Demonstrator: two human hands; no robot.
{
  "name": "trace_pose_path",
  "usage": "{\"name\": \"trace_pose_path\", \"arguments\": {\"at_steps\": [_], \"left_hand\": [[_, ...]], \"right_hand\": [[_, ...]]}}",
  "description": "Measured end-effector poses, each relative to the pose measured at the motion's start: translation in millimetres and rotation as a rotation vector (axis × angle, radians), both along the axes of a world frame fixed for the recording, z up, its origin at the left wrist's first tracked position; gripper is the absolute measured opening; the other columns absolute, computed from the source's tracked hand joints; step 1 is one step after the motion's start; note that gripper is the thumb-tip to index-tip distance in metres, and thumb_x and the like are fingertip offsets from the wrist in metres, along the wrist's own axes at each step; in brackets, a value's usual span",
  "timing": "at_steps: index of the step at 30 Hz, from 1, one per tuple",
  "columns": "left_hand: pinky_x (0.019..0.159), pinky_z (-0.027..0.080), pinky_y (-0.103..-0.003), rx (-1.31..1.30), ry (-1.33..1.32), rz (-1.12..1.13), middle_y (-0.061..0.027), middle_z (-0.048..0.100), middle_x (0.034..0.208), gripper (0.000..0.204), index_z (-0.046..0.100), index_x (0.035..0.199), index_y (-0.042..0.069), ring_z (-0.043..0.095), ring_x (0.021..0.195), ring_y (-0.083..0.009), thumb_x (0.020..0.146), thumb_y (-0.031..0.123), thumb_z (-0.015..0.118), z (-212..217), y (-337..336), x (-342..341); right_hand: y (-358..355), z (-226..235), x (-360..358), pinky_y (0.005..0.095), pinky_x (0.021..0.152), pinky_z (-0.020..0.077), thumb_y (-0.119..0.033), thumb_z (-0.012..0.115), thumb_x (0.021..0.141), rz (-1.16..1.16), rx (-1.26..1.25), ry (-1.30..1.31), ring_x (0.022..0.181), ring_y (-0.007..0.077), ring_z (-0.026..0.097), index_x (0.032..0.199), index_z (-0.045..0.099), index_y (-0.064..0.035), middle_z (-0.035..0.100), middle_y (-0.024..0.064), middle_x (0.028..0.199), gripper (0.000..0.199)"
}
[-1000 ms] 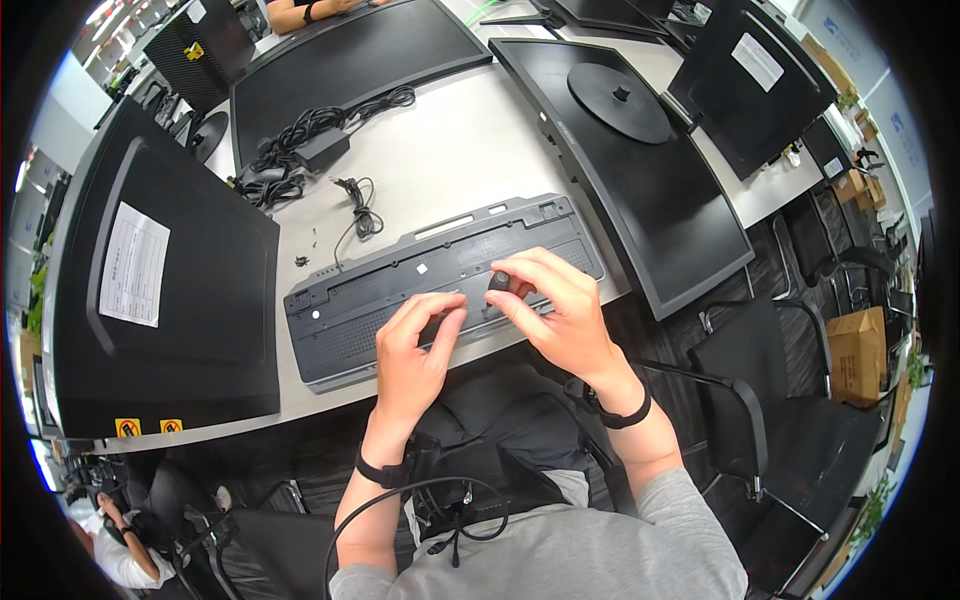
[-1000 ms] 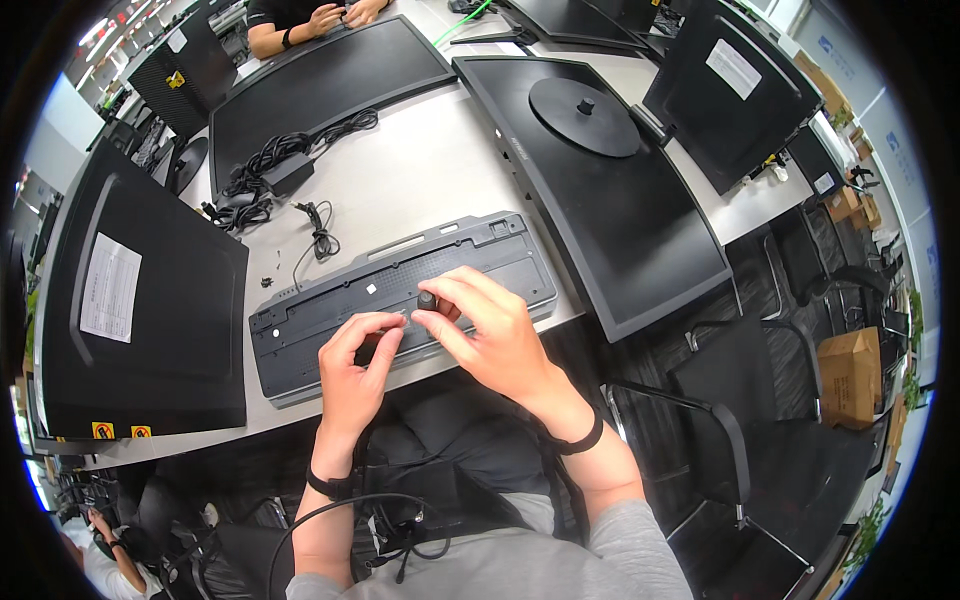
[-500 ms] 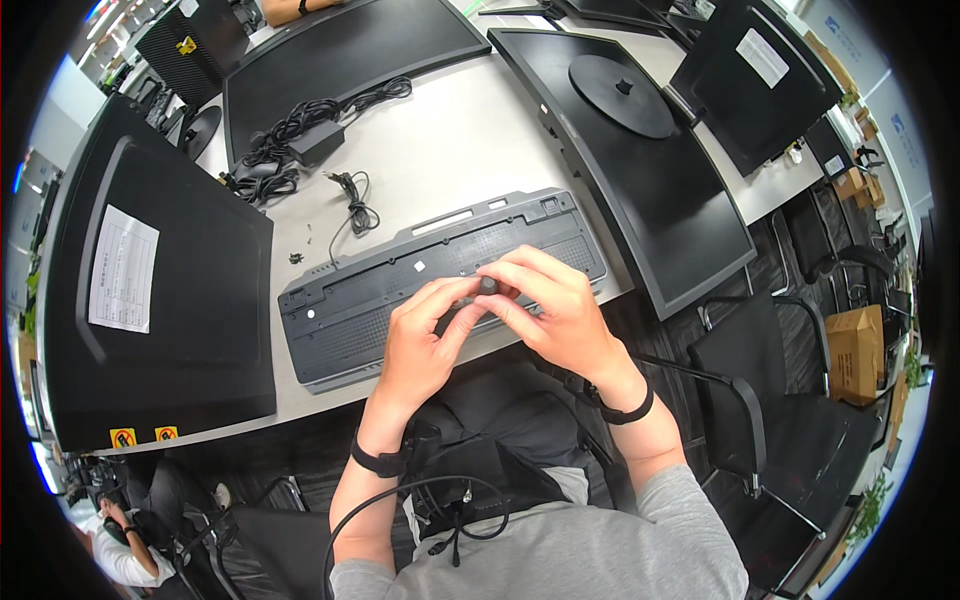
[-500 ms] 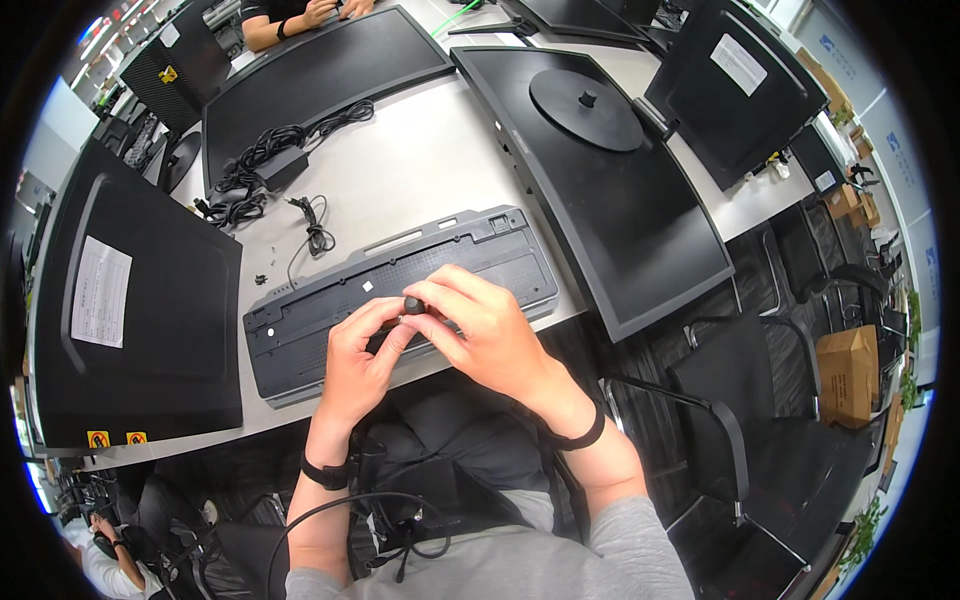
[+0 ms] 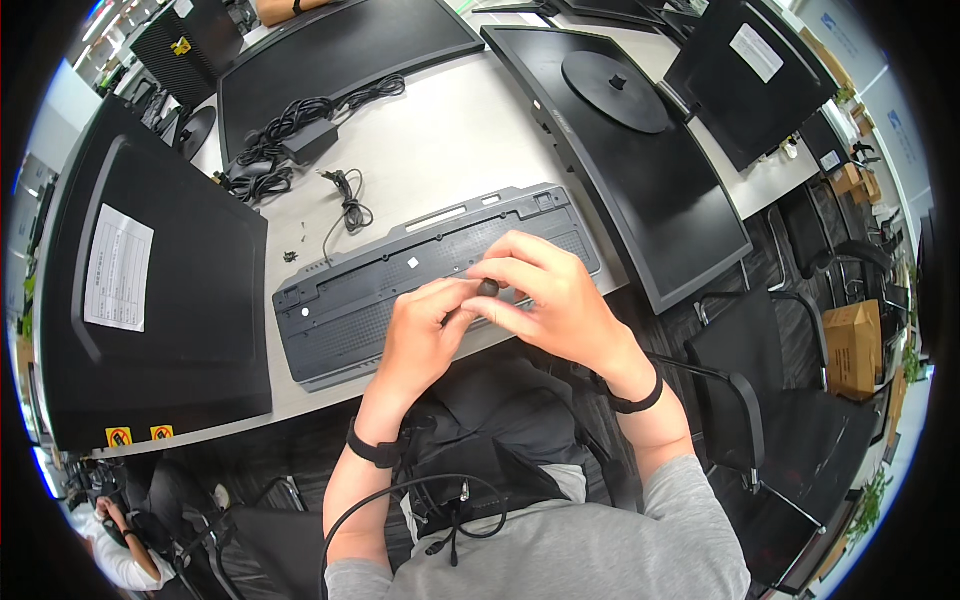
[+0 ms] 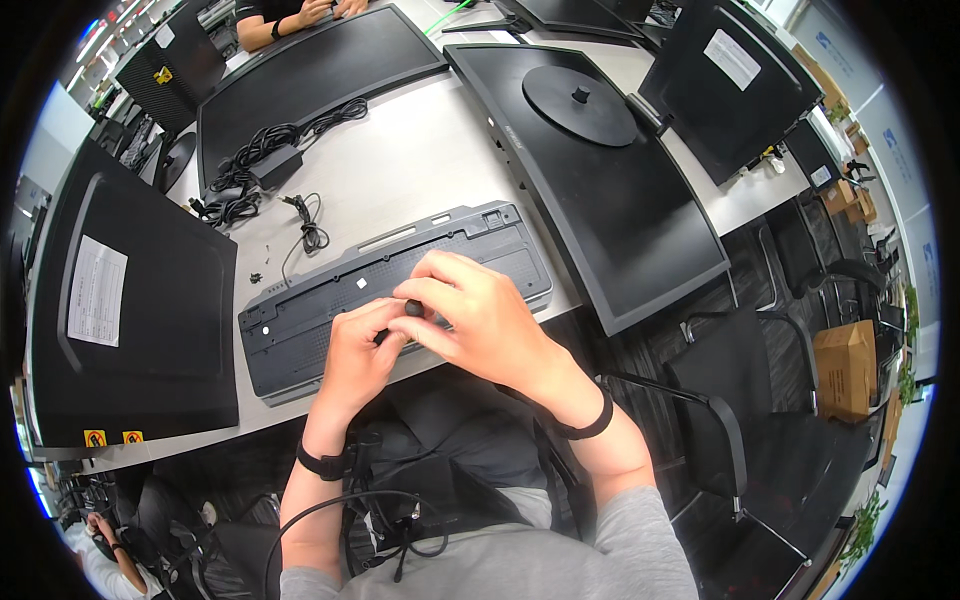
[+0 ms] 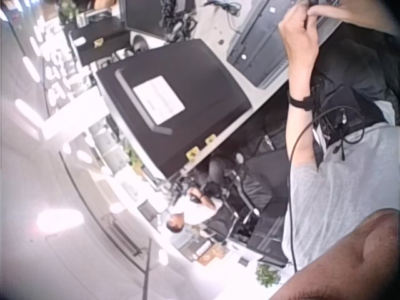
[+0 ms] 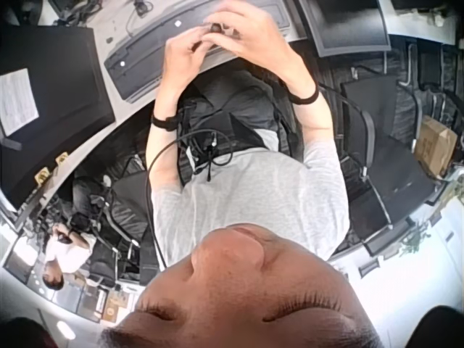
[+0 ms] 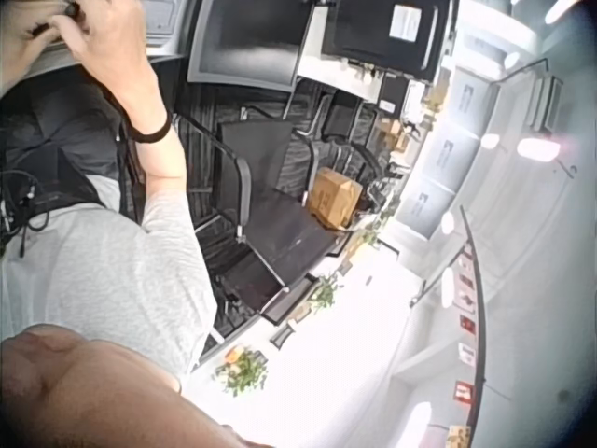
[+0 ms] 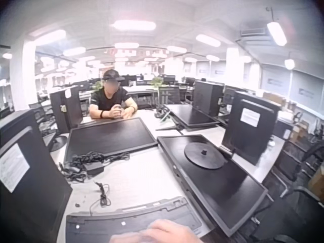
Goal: Disassemble a computer keyboard using a screwdriver and removing internal components.
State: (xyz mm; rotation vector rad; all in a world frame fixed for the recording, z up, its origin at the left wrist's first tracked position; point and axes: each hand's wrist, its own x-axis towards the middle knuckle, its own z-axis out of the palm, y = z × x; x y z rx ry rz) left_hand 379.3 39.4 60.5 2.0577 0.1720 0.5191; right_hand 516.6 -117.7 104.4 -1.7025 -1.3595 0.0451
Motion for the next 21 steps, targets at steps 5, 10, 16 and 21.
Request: {"name": "trace_pose_path", "arguments": {"at_steps": [5, 10, 16, 21], "left_hand": [[0.080, 0.060, -0.035, -0.038, 0.015, 0.039, -0.0155, 0.082, 0.100, 0.018, 0.079, 0.111, -0.003, 0.081, 0.089, -0.0280, 0.093, -0.002, 0.081, -2, -1, 4], [0.084, 0.060, -0.034, 0.018, 0.089, 0.068, -0.0148, 0.084, 0.103, 0.021, 0.080, 0.114, -0.002, 0.082, 0.092, -0.0260, 0.093, -0.002, 0.080, 1, 1, -2], [0.087, 0.061, -0.036, -0.155, 0.071, -0.082, -0.0188, 0.083, 0.112, 0.029, 0.080, 0.125, 0.000, 0.082, 0.102, -0.0309, 0.096, 0.005, 0.082, 2, 11, -4], [0.088, 0.061, -0.033, -0.109, 0.115, -0.007, -0.0130, 0.086, 0.107, 0.020, 0.083, 0.118, -0.001, 0.082, 0.099, -0.0200, 0.099, 0.003, 0.081, 0, 11, -3]], "right_hand": [[9, -6, -1, 0.0403, 0.070, 0.0574, -0.015, 0.091, 0.086, -0.064, 0.074, -0.013, 0.081, 0.0283, 0.071, 0.106, 0.078, -0.0035, 0.070, 0.0076, 0.093, 0.026], [7, -3, 4, 0.0371, 0.069, 0.0572, -0.010, 0.093, 0.085, 0.017, 0.039, -0.066, 0.079, 0.0273, 0.071, 0.109, 0.080, -0.0020, 0.073, 0.0095, 0.092, 0.028], [10, 2, 11, 0.0406, 0.075, 0.0602, -0.007, 0.088, 0.089, 0.193, 0.055, -0.118, 0.090, 0.0306, 0.073, 0.115, 0.082, -0.0037, 0.076, 0.0091, 0.096, 0.027], [11, 6, 11, 0.0402, 0.078, 0.0618, -0.007, 0.087, 0.091, 0.174, 0.070, -0.135, 0.093, 0.0310, 0.074, 0.117, 0.081, -0.0033, 0.076, 0.0095, 0.102, 0.027]]}}
